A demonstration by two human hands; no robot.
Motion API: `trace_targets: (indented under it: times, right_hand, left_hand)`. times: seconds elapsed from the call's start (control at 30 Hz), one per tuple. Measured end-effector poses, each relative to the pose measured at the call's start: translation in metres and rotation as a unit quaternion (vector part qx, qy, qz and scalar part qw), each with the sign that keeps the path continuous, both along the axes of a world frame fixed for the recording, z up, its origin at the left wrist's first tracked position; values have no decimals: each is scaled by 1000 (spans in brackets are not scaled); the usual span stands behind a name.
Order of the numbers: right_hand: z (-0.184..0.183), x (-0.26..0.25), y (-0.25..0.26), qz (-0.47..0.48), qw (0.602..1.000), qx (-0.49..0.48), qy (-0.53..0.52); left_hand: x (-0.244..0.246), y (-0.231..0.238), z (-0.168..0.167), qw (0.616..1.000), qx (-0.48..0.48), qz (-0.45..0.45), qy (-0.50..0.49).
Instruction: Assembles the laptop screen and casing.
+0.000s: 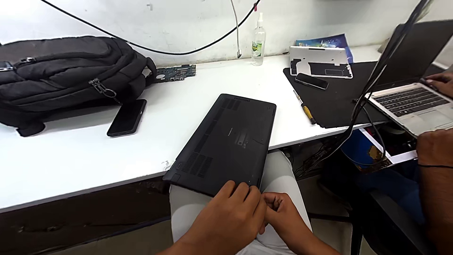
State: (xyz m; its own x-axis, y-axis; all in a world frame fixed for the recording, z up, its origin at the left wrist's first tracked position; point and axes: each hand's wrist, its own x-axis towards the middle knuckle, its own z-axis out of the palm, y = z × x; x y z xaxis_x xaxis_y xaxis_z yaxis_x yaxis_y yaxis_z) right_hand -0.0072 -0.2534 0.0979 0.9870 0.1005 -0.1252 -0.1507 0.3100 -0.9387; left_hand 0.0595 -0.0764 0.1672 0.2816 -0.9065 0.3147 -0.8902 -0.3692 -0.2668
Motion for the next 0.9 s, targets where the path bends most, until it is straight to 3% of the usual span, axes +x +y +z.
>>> trace_targets:
  times: [0.27,0.47,0.9]
  right_hand:
    - [-3,0,-1,-7,1000,6,-4]
    - [-6,0,4,-53,998,-42,-15]
    - [-10,-3,5,-67,995,-62,-30]
  left_hand:
    - [3,-18,9,989,127,-50,-61]
    - [4,-15,-2,988,96,-120,-28]
    - [-4,-16,-7,986,109,-118,-35]
